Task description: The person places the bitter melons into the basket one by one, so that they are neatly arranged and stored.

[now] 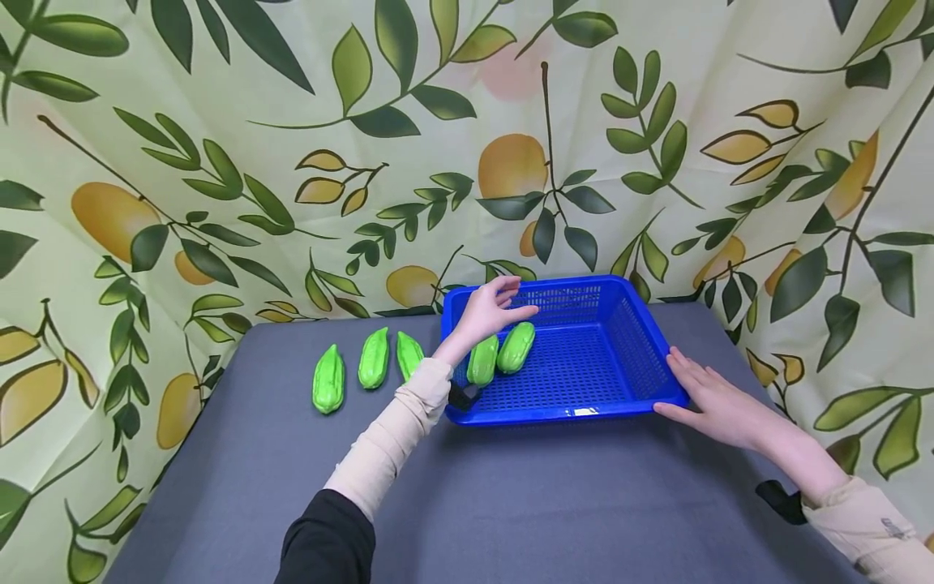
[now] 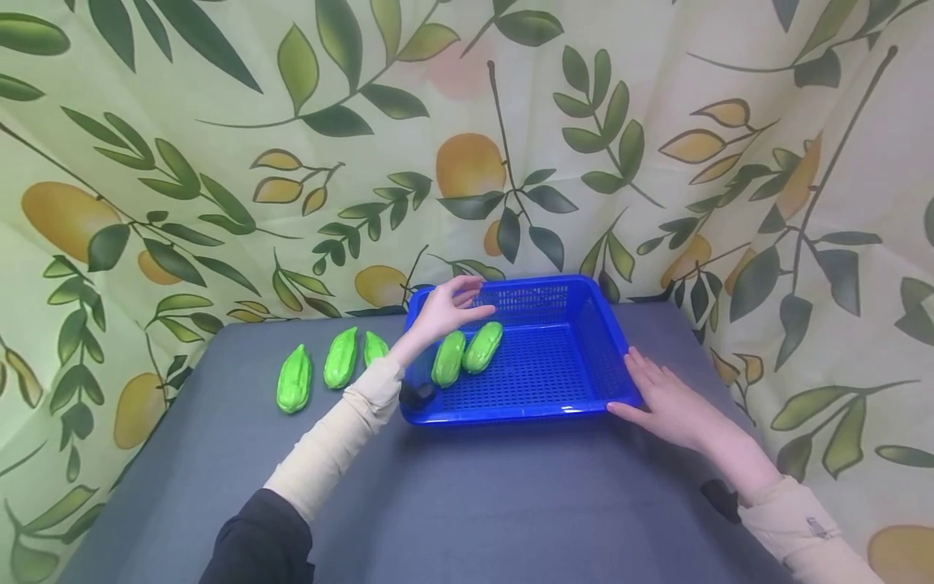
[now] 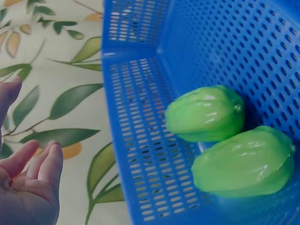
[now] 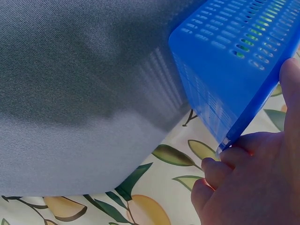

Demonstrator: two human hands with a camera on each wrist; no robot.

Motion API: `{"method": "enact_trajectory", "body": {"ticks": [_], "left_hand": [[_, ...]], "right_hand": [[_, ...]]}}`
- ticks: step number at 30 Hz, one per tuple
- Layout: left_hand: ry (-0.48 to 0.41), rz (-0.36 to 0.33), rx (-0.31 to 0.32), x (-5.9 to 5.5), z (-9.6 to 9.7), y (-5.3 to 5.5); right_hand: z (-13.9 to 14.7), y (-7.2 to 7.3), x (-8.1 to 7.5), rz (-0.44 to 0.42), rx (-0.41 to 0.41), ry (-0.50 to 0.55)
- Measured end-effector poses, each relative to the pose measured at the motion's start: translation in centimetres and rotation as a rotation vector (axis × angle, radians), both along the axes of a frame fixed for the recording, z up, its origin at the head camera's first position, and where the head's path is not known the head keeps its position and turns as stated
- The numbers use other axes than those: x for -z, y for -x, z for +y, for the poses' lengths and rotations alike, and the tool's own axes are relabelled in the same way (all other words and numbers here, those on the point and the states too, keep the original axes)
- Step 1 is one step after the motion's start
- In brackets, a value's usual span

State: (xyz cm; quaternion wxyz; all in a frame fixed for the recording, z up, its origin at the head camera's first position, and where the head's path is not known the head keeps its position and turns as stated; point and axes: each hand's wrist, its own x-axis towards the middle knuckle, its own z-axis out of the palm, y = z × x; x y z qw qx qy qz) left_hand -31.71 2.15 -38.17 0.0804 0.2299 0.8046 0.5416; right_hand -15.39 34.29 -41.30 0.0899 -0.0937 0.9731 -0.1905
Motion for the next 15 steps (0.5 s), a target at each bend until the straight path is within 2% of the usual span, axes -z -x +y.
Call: {"method": "enact_trajectory", "body": {"ticks": [3, 9, 15], "left_hand": [[-0.047, 0.004, -0.024, -0.3, -1.2, -0.2], [-0.159, 0.019, -0.13, -1.2, -4.1, -0.4], [-0.15, 0.036, -0.139, -1.5, -5.2, -0.6]], "right_hand": [[-0.1, 0.0, 0.1, -0.003, -0.003, -0.002], [-0.2, -0.1, 0.0, 0.004, -0.007, 0.0], [-0.1, 0.0, 0.0, 0.013, -0.011, 0.002]]}}
